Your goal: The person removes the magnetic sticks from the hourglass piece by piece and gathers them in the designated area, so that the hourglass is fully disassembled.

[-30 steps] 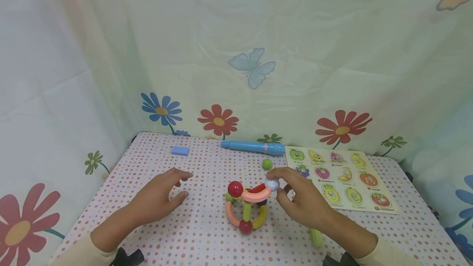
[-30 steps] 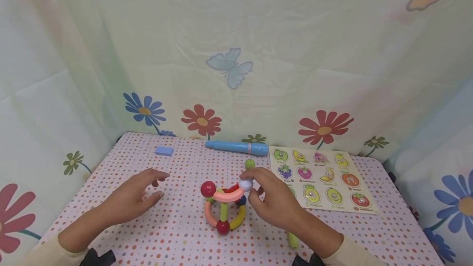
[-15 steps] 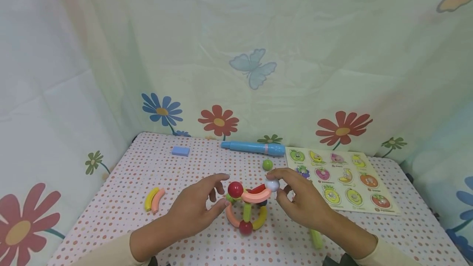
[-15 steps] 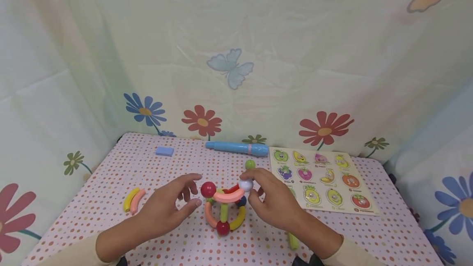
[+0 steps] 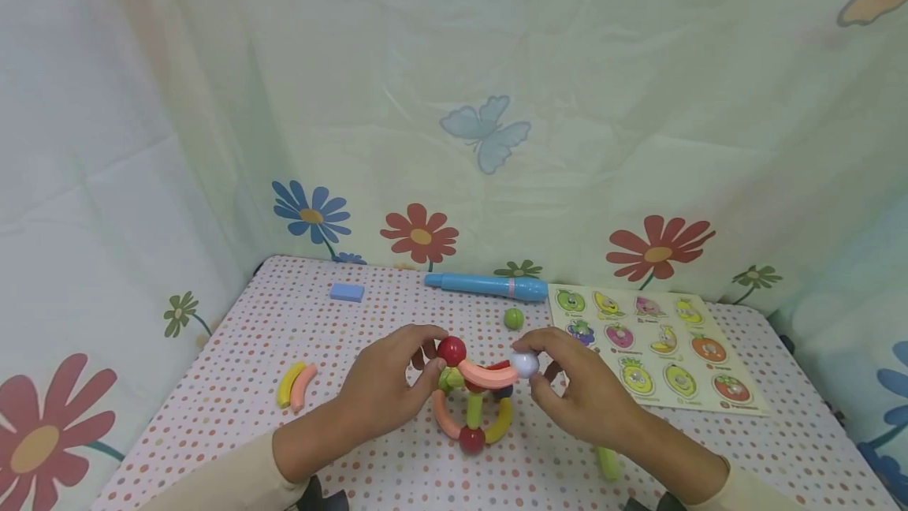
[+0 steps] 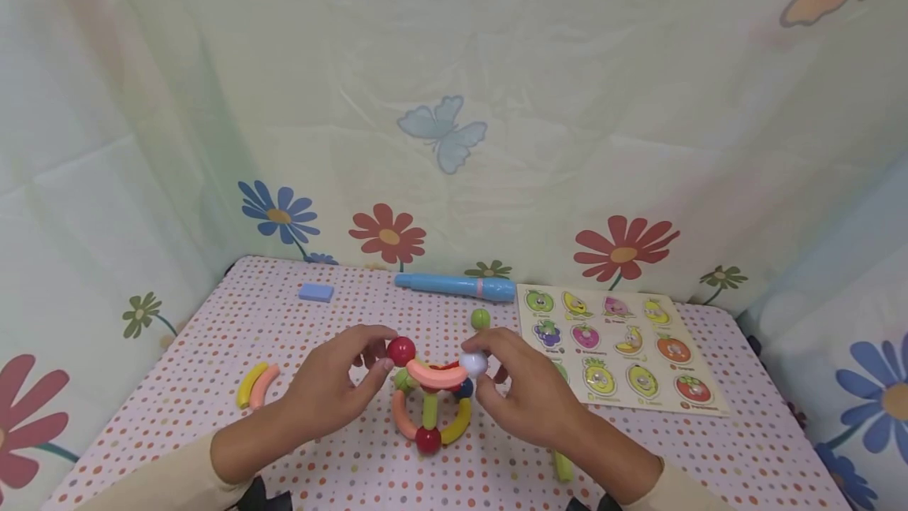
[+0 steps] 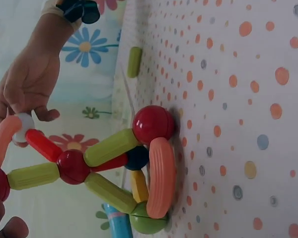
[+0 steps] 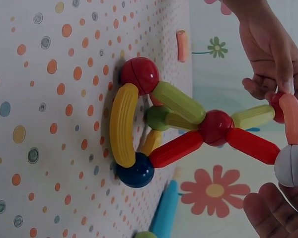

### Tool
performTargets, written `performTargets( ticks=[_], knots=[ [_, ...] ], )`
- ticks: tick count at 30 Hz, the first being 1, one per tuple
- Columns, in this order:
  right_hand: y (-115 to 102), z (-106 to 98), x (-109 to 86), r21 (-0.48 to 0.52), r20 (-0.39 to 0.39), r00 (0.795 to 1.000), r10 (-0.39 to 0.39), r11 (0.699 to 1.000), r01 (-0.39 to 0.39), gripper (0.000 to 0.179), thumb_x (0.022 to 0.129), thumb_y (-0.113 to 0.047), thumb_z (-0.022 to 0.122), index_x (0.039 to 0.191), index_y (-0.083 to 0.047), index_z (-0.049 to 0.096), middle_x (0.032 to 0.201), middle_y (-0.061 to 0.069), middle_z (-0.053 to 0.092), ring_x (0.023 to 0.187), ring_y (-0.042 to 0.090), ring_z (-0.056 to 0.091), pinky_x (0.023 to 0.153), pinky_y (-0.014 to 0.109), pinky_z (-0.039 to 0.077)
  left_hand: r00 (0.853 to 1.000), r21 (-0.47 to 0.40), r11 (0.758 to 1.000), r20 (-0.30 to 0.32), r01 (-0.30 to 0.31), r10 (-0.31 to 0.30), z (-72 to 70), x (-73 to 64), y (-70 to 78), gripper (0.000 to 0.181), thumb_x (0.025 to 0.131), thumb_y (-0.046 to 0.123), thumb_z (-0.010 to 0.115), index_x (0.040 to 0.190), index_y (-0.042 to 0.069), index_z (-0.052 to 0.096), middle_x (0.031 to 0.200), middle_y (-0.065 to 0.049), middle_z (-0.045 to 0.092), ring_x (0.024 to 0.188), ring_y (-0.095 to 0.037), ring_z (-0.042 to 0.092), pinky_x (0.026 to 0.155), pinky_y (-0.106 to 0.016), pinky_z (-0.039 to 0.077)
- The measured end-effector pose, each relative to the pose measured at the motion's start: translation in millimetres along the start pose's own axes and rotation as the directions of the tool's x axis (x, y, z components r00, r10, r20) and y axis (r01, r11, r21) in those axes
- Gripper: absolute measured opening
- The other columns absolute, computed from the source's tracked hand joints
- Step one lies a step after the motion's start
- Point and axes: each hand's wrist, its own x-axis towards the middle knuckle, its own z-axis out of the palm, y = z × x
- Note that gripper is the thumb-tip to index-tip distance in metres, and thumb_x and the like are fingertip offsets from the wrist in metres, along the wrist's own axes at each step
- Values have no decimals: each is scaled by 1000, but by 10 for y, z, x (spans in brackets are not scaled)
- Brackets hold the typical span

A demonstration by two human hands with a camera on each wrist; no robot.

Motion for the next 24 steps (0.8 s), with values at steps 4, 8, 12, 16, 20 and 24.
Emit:
performTargets(
  ticks=[4, 8, 12, 16, 20, 24],
  knots=[
    [-37, -3, -15, 11, 24, 1000, 4, 1000, -4, 48, 83, 4, 76, 124, -16, 62, 119, -9, 62, 97, 8, 59, 73, 25, 57, 999, -5, 1000, -34, 19, -19, 11, 48, -25, 33, 94, 14, 73, 125, 13, 63, 92, 12, 62, 78, -6, 57, 61, -20, 49],
    [-83, 4, -23, 8, 35, 999, -4, 1000, 4, 47, 83, -1, 79, 124, -16, 61, 116, -11, 61, 95, 7, 60, 72, 26, 57, 996, -40, 997, -50, 67, -69, 33, 108, -36, 21, 95, 11, 72, 114, 14, 62, 86, 13, 60, 72, -7, 55, 60, -22, 48],
    [-133, 23, -26, 7, 53, 999, -1, 1000, 1, 45, 84, -7, 83, 122, -16, 62, 114, -11, 62, 91, 8, 60, 72, 25, 57, 991, -125, 984, -23, 127, -130, 54, 163, -26, 15, 97, 11, 70, 109, 13, 62, 87, 11, 61, 72, -8, 55, 63, -25, 51],
    [-182, 57, -22, -1, 69, 998, -12, 1000, 12, 43, 86, -16, 85, 121, -18, 61, 113, -11, 63, 90, 8, 60, 72, 25, 57, 979, -232, 951, 65, 203, -194, 58, 199, 14, 23, 101, 21, 66, 121, 11, 61, 103, 6, 64, 82, -9, 59, 66, -27, 54],
    [-216, 97, -18, 13, 66, 995, -76, 997, 76, 43, 86, -19, 85, 122, -17, 61, 113, -11, 63, 91, 6, 60, 71, 23, 56, 959, -294, 918, 183, 265, -218, 58, 237, 64, 42, 103, 33, 63, 139, 12, 54, 122, 5, 62, 90, -10, 61, 65, -29, 56],
    [-234, 141, -10, 42, 52, 988, -147, 989, 145, 45, 86, -14, 84, 124, -18, 60, 113, -10, 64, 93, 5, 61, 71, 22, 56, 951, -335, 904, 247, 265, -187, 62, 271, 100, 53, 103, 34, 62, 149, 13, 48, 132, 4, 59, 91, -11, 61, 64, -30, 56]
  ],
)
